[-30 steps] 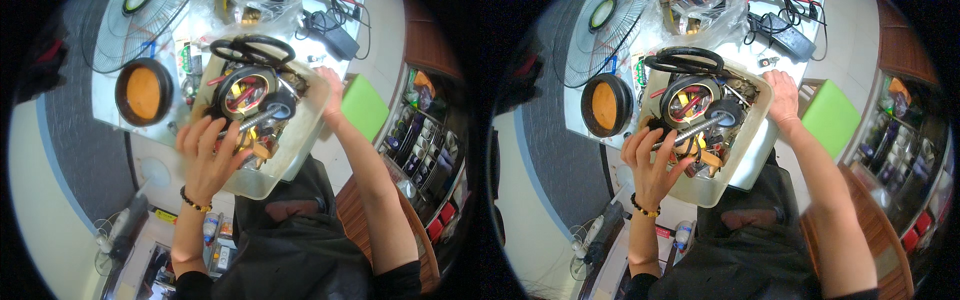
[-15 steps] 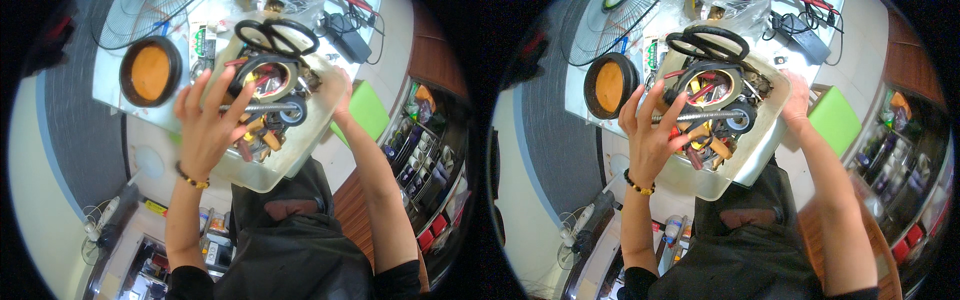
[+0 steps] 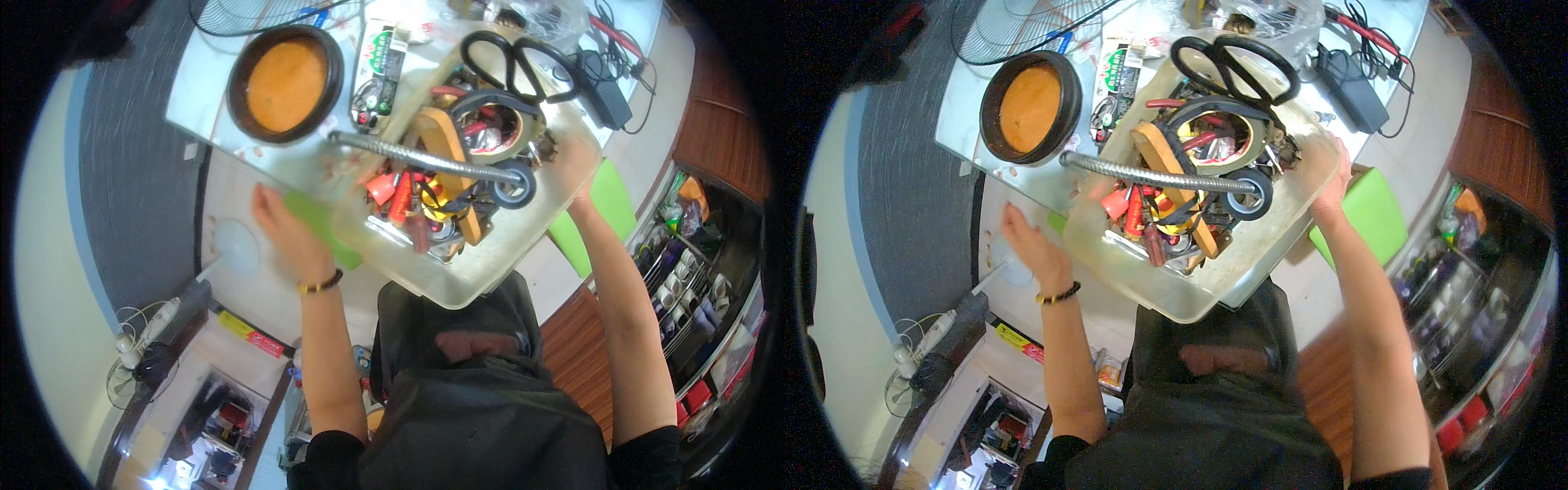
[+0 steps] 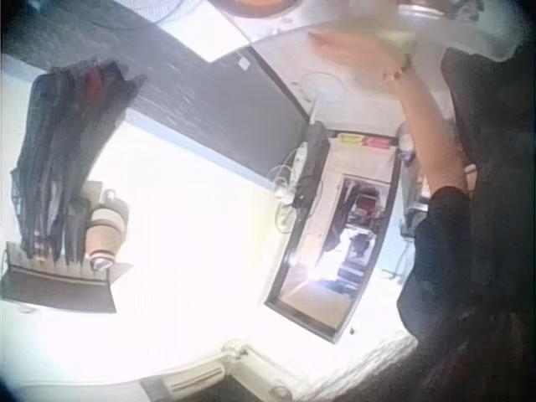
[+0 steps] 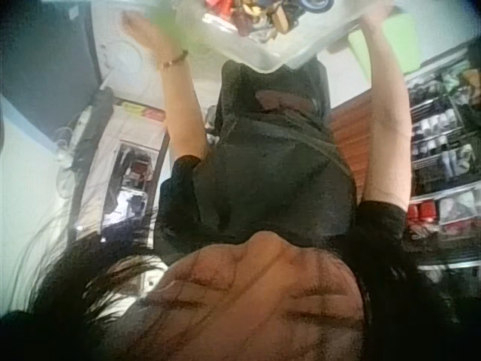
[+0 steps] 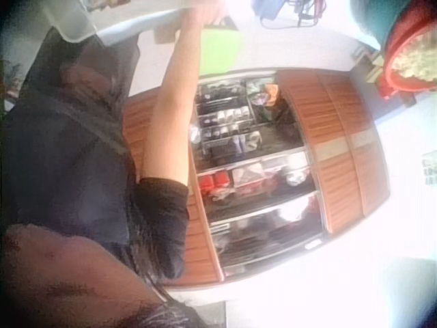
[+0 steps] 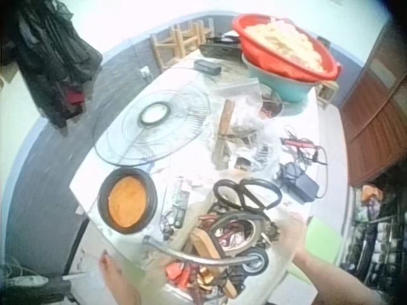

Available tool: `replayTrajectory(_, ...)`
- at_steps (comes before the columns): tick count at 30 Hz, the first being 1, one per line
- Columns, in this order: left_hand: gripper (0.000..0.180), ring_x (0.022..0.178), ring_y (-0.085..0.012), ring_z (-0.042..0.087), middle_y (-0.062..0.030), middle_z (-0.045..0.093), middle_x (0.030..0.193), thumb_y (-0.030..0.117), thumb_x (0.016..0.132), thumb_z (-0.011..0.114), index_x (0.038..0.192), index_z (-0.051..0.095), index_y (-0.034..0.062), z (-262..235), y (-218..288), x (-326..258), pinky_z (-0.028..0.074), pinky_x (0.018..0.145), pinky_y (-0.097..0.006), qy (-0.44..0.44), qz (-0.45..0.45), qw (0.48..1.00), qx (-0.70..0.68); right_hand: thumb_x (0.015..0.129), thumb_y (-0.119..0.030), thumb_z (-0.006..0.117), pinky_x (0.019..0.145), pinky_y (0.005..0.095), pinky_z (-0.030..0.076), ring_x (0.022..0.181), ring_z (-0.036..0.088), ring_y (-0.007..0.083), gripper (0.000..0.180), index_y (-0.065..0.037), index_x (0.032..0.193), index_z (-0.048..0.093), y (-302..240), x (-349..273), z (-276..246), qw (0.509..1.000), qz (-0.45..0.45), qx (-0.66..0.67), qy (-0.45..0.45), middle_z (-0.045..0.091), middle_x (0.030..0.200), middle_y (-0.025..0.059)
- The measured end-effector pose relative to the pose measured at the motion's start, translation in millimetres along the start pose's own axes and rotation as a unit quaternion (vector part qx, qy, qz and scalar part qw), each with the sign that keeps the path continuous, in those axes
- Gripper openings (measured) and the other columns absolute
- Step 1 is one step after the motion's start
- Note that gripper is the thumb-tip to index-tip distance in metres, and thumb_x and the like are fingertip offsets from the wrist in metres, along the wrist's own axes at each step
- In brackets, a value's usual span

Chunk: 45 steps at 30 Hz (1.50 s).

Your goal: The person rummages through a plastic bin of miscellaneous items on a table, searching for a specific small part. After finding a small metal piece, they move to a standing fan and attempt to attach the part to the center hub of the fan blades.

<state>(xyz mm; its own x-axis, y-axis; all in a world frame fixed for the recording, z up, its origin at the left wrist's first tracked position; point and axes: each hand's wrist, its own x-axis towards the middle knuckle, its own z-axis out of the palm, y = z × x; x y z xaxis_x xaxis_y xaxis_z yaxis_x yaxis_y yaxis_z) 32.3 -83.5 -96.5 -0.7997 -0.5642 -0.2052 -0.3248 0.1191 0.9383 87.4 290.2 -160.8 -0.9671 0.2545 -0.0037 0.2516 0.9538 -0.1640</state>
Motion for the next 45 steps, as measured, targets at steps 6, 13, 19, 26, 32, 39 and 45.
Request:
replayTrajectory(6,0.056,0.087,-0.0293,0.061,-0.0175,0.059,0.107,0.046,0.097,0.041,0.119,0.048,-0.0053,34,-63,40,0.048,0.082,-0.039,0.057,-0.119,0.991,0.016,0.065,-0.018,0.062,0.081,0.0471,0.041,0.087,0.054,0.0388,0.019,-0.003,0.077,0.062,0,0,1,1.0,-0.005,-0.015,0.012,0.06,0.082,0.017)
replayTrajectory(13,0.065,0.096,-0.0426,0.06,-0.0276,0.059,0.105,0.055,0.093,0.035,0.109,0.051,-0.0064,65,-49,34,0.047,0.08,-0.05,0.222,-0.193,0.899,0.324,0.076,-0.013,0.057,0.074,0.0475,0.043,0.077,0.057,0.0383,0.015,0.0,0.081,0.061,5,0,2,0.997,0.023,0.04,0.058,0.061,0.081,0.0178)
replayTrajectory(19,0.067,0.096,-0.0427,0.06,-0.0249,0.06,0.106,0.061,0.09,0.036,0.108,0.052,-0.0021,69,-40,34,0.047,0.081,-0.054,0.223,-0.22,0.885,0.344,0.085,0.001,0.055,0.072,0.0304,0.048,0.078,0.057,0.0181,0.022,0.001,0.107,0.055,-32,-46,-86,0.908,0.044,0.352,0.225,0.06,0.092,0.0082)
replayTrajectory(26,0.074,0.107,-0.0447,0.056,-0.0275,0.056,0.117,0.06,0.091,0.034,0.123,0.047,-0.0051,66,-39,33,0.045,0.089,-0.053,0.199,-0.235,0.906,0.29,0.066,0.016,0.054,0.067,0.033,0.046,0.076,0.057,0.0264,0.035,0.001,0.097,0.061,-87,-81,-117,0.956,-0.165,0.218,0.101,0.061,0.089,0.0142)
replayTrajectory(32,0.076,0.109,-0.0444,0.055,-0.0282,0.055,0.119,0.059,0.091,0.034,0.126,0.044,-0.0068,70,-39,28,0.044,0.091,-0.051,0.213,-0.223,0.91,0.279,0.063,0.015,0.05,0.074,0.0347,0.045,0.084,0.056,0.0273,0.041,-0.001,0.097,0.064,-70,-87,-115,0.945,-0.169,0.266,0.083,0.061,0.098,0.0119)
replayTrajectory(39,0.076,0.107,-0.0435,0.056,-0.0282,0.057,0.114,0.059,0.09,0.035,0.124,0.042,-0.0087,66,-44,28,0.044,0.092,-0.05,0.18,-0.191,0.919,0.293,0.064,0.013,0.052,0.075,0.0339,0.042,0.083,0.055,0.0256,0.038,-0.002,0.096,0.065,-55,-78,-109,0.932,-0.234,0.252,0.117,0.064,0.096,0.01)
replayTrajectory(45,0.074,0.105,-0.0429,0.057,-0.0272,0.059,0.112,0.059,0.09,0.037,0.121,0.043,-0.0079,62,-54,28,0.044,0.09,-0.049,0.161,-0.154,0.928,0.297,0.064,0.014,0.045,0.079,0.032,0.044,0.088,0.057,0.0239,0.042,-0.004,0.096,0.066,-44,-58,-99,0.915,-0.271,0.257,0.149,0.066,0.095,0.0087)
